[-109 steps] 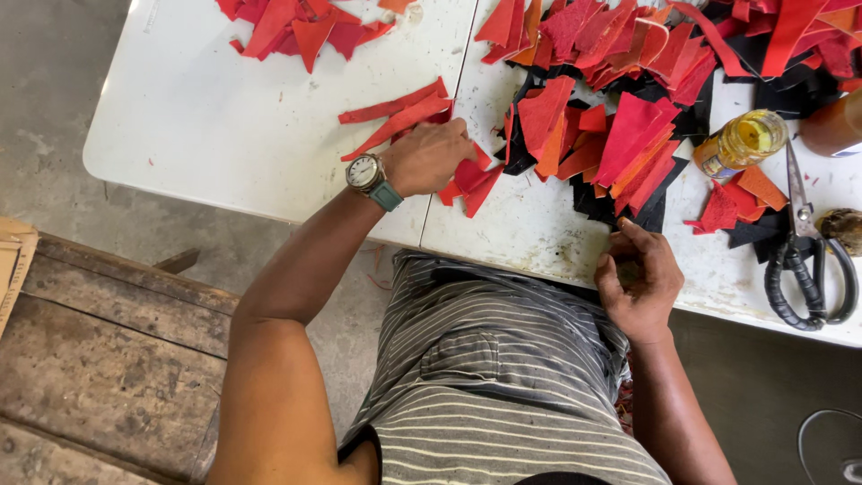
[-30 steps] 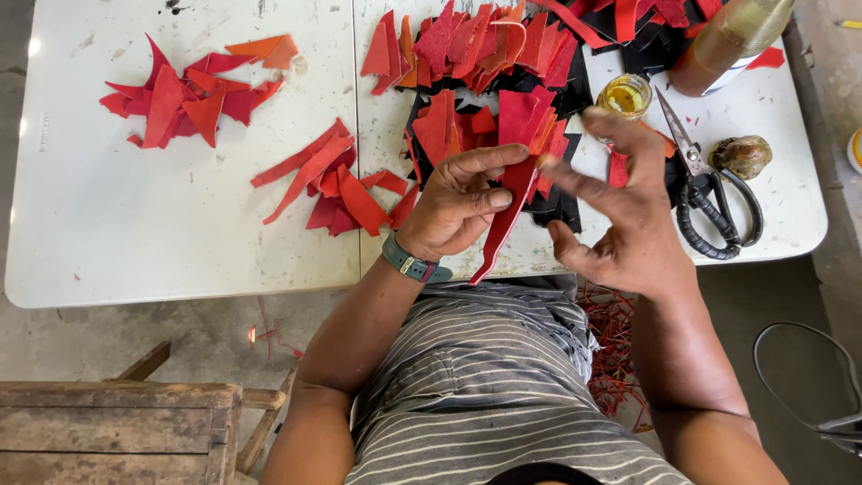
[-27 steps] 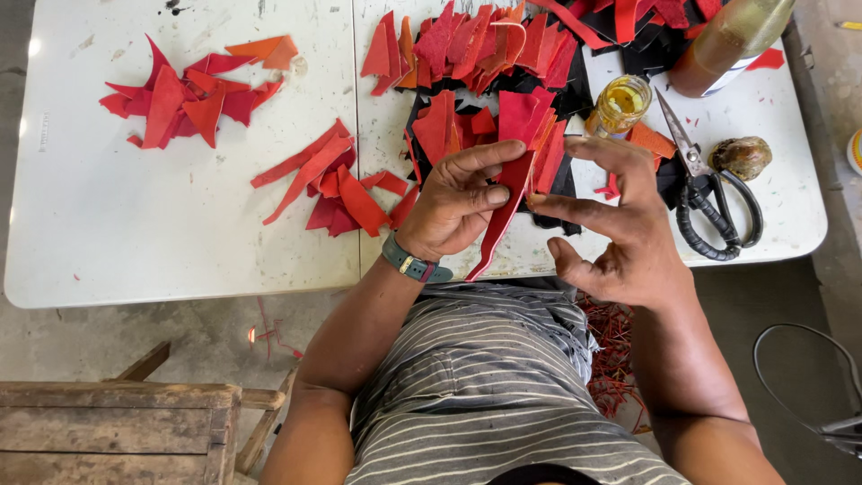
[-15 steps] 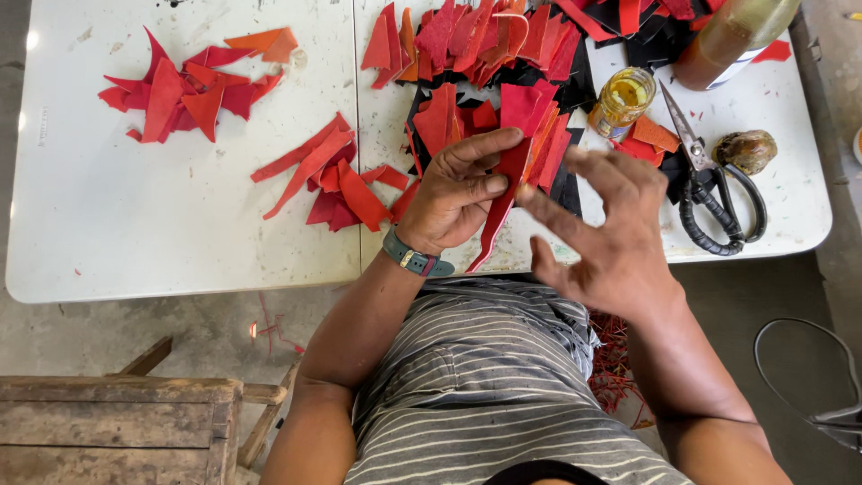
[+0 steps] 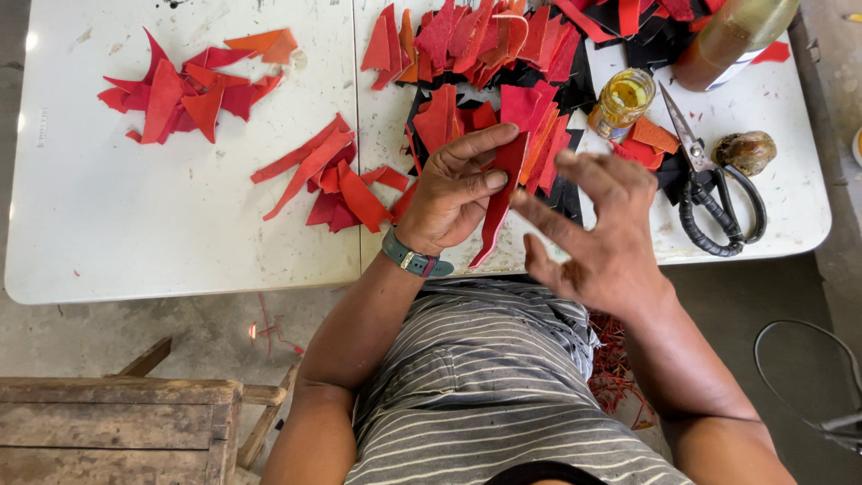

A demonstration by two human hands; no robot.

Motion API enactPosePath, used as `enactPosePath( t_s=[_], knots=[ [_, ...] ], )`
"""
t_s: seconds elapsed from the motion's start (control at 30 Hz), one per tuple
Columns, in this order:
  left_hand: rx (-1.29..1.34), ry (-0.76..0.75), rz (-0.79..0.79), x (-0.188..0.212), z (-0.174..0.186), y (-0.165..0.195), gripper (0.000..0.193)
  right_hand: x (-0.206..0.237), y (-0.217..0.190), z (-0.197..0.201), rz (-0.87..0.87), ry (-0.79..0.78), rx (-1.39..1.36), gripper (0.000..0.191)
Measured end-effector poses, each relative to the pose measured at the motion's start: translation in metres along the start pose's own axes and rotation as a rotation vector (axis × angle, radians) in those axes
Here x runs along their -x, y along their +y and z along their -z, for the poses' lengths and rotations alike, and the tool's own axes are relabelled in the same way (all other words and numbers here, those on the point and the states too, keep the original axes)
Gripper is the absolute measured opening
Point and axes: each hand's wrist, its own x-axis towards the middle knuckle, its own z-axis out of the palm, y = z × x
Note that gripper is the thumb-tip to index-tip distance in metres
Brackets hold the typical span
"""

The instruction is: The person repeatedly picks red paper pieces from a pile, applies glue from a small jar to the edges, and presses them together to form small folded units. The person places the finished units into a growing pile on the table. Scissors and a bottle are visible nearby but not used.

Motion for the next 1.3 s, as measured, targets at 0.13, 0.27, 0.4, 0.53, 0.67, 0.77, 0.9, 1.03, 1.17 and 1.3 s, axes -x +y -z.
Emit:
enactPosePath(
  t_s=[0.13, 0.27, 0.4, 0.53, 0.67, 0.77, 0.9, 1.03, 1.17, 1.3],
  knots=[
    [-0.059, -0.009, -0.054, -0.001, 0.004, -0.001, 0.029, 0.015, 0.011, -0.002, -0.131, 0.036, -0.039, 0.033],
    [-0.171, 0.042, -0.051, 0.008, 0.003, 0.005, 0.04, 0.01, 0.085, 0.013, -0.338, -0.093, 0.273, 0.028],
    [-0.375, 0.063, -0.121, 0.012, 0.001, 0.013, 0.036, -0.009, 0.155, -0.01, -0.275, -0.369, 0.506, 0.031],
    [-0.334, 0.082, -0.11, 0.012, 0.002, 0.012, 0.037, -0.013, 0.173, -0.028, -0.332, -0.545, 0.473, 0.034],
    [-0.2, 0.059, -0.087, 0.013, 0.008, 0.007, 0.04, -0.007, 0.175, -0.027, -0.339, -0.554, 0.447, 0.035],
    [-0.165, 0.05, -0.089, 0.013, 0.01, 0.004, 0.038, -0.009, 0.179, -0.026, -0.305, -0.552, 0.382, 0.034],
    [-0.168, 0.008, -0.111, 0.011, 0.004, 0.005, 0.038, -0.018, 0.169, -0.018, -0.326, -0.451, 0.253, 0.033],
    [-0.342, 0.071, -0.175, 0.007, -0.011, 0.011, 0.045, -0.013, 0.115, 0.002, -0.329, -0.058, -0.434, 0.045],
    [-0.43, 0.045, -0.22, 0.004, -0.025, 0.014, 0.046, -0.007, 0.044, -0.014, -0.311, 0.021, -0.99, 0.062],
    [-0.473, 0.056, -0.215, 0.005, -0.031, 0.016, 0.045, -0.018, 0.023, -0.02, -0.318, -0.008, -1.049, 0.068]
  ],
)
